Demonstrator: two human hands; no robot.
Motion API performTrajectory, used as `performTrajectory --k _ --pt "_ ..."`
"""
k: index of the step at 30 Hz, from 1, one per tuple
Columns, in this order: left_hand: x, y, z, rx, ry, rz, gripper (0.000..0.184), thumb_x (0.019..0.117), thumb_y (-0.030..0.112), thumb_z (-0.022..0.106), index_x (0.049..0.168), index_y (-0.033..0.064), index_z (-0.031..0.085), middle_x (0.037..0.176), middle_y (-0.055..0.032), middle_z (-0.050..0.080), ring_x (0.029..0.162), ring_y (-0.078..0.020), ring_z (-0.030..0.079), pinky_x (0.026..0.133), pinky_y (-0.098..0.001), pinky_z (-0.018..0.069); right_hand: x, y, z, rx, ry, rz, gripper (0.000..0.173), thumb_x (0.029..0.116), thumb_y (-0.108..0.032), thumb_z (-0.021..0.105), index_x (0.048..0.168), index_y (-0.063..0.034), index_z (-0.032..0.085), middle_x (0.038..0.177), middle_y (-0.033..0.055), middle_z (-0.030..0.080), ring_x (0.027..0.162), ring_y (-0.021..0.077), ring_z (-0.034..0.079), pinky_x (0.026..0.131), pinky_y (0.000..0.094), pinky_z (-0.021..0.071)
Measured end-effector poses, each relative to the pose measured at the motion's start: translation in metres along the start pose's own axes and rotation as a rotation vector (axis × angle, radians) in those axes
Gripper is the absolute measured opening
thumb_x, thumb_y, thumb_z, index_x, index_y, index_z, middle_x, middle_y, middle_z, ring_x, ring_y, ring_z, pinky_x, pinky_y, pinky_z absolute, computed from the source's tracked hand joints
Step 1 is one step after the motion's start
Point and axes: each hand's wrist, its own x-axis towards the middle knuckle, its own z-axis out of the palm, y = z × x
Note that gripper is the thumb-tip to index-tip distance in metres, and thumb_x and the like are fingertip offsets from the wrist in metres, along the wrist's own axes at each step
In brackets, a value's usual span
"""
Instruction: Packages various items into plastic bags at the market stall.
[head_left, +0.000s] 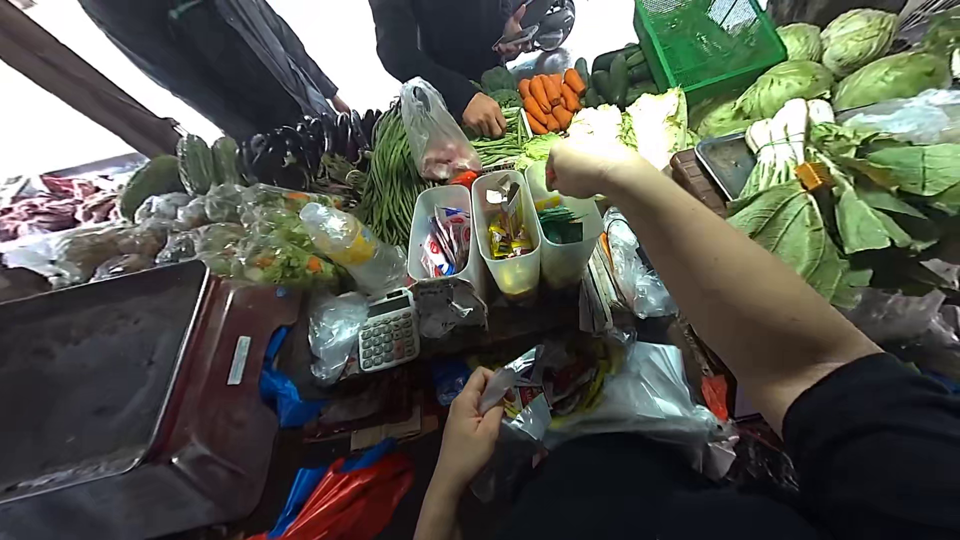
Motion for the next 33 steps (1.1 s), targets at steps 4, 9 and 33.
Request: performTrajectory --k 4,9,33 --pt "0.006 -0.001 0.001 -0.013 -0.013 0.001 0.021 0.0872 0.005 0.052 0.104 0.0091 0.064 0.088 0.0024 0.072 0.07 -0.0072 0.066 0.062 -0.0241 0.055 0.009 -0.011 0.017 0.032 -0.079 0.011 0.016 0.0959 -0.008 0.063 0.105 0.0028 0.071 0.113 0.0264 0.068 0.11 0.0459 0.064 0.09 0.0684 0.0489" --pt "0.009 -0.004 0.002 -0.008 -0.038 -0.025 0.02 0.0871 0.005 0.052 0.102 0.0103 0.065 0.087 0.0027 0.072 0.069 -0.0073 0.066 0.061 -0.0241 0.0554 0.012 -0.031 0.026 0.012 -0.332 0.083 0.029 0.1015 -0.016 0.057 0.117 0.0066 0.067 0.126 0.0286 0.064 0.122 0.0461 0.059 0.096 0.0687 0.0441" --pt "0.033 -0.002 0.016 0.038 -0.143 -0.032 0.02 0.0879 0.008 0.053 0.105 0.0095 0.064 0.087 0.002 0.072 0.07 -0.0072 0.066 0.062 -0.0255 0.056 -0.009 -0.026 -0.021 0.112 -0.145 0.167 0.023 0.0903 -0.016 0.077 0.102 0.0032 0.069 0.11 0.0225 0.067 0.107 0.0392 0.065 0.086 0.06 0.0512"
